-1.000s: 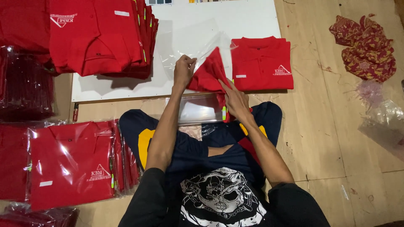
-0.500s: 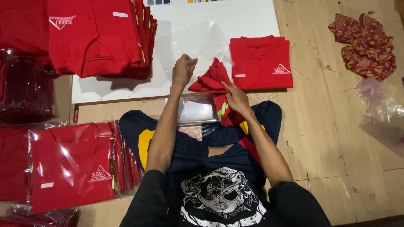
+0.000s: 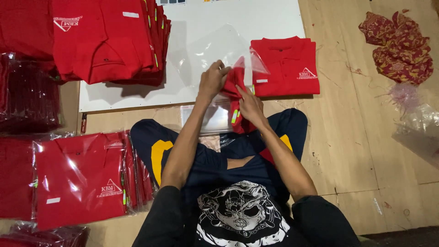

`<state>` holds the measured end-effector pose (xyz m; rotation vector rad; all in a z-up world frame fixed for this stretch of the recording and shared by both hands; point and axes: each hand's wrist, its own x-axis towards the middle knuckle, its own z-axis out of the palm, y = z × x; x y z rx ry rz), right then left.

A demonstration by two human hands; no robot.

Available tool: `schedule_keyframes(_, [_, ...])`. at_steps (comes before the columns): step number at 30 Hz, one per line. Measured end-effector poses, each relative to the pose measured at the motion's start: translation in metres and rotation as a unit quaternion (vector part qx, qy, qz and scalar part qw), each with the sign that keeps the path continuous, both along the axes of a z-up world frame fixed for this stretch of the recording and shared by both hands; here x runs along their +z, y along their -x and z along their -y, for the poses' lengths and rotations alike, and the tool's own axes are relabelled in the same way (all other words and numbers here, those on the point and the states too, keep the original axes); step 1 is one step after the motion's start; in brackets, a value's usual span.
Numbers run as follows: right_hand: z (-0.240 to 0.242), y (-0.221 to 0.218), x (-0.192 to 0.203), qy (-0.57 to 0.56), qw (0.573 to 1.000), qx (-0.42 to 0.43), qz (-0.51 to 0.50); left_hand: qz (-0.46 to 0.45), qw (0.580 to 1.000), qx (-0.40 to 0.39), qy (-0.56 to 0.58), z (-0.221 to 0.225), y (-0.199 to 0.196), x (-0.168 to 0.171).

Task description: A person is sitting on the floor packing red shirts into clear plastic bags and stacking them.

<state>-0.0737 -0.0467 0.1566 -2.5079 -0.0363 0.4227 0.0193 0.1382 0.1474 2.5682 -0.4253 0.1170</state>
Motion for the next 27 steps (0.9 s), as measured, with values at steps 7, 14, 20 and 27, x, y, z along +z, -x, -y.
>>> schedule_keyframes(7, [-0.009, -0.03, -0.042, 0.043, 0.999, -0.01, -0.006, 0.112, 0.991, -0.074, 0.0, 0.007, 0.017, 0.02])
schedule_keyframes(14, [-0.014, -0.045, -0.053, 0.033, 0.999, 0.006, 0.029, 0.189, 0.975, -0.096, -0.073, -0.003, 0.041, 0.038])
schedule_keyframes(20, [-0.027, -0.033, -0.04, 0.004, 0.999, 0.005, 0.035, 0.16, 0.984, -0.068, -0.039, -0.012, 0.055, -0.017])
schedule_keyframes(27, [-0.054, -0.026, 0.02, -0.014, 1.0, -0.022, 0.003, 0.228, 0.964, -0.132, 0.038, -0.005, 0.062, -0.009])
